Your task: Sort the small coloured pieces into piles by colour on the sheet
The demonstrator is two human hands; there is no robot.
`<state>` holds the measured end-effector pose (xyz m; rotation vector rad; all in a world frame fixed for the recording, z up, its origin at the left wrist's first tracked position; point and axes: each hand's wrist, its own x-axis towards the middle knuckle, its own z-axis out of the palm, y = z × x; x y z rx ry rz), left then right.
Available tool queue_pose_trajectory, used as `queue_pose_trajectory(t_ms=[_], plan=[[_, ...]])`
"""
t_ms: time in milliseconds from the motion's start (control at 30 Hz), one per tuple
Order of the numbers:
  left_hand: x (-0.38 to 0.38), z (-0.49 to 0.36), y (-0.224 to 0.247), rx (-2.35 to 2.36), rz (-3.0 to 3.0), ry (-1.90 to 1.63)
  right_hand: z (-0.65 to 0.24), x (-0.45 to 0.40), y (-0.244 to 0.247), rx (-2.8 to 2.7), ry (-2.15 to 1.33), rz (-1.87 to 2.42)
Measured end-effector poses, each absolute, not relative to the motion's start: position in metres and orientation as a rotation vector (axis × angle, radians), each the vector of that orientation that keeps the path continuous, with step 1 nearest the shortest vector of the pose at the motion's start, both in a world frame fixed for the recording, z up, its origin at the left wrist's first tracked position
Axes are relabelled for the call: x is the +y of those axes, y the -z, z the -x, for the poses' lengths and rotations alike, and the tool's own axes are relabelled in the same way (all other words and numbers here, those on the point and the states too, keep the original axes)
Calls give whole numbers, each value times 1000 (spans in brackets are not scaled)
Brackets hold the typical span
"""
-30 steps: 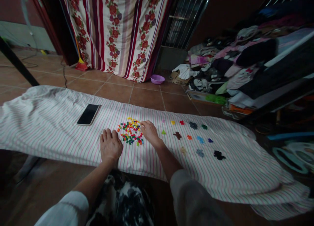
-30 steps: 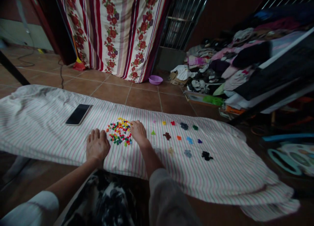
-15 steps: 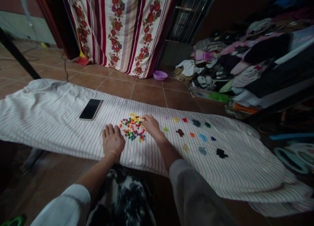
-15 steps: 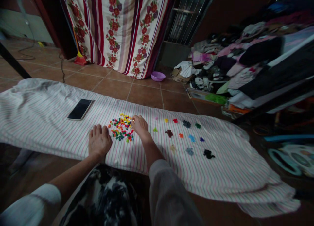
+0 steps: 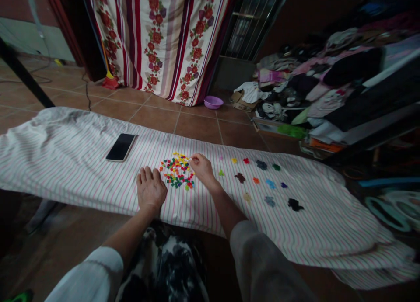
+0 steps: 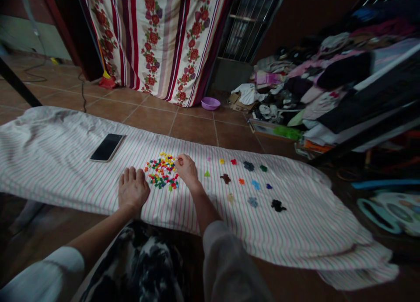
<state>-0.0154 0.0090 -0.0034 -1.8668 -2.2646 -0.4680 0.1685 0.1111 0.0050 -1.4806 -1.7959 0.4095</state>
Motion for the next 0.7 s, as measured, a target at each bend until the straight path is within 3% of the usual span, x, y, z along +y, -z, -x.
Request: queue_pose_trajectory(t_ms=[200,533,700], plan=[[8,15,2,-2252,1858,448,-187,86,-18,-1669,-467,1471],[7,14,-2,-2242,1871,432,-262,-10,-21,-1517,-69,1572],[7,15,0,-2236,1876,428,-281,-50,-7,-1566,-56,1660]])
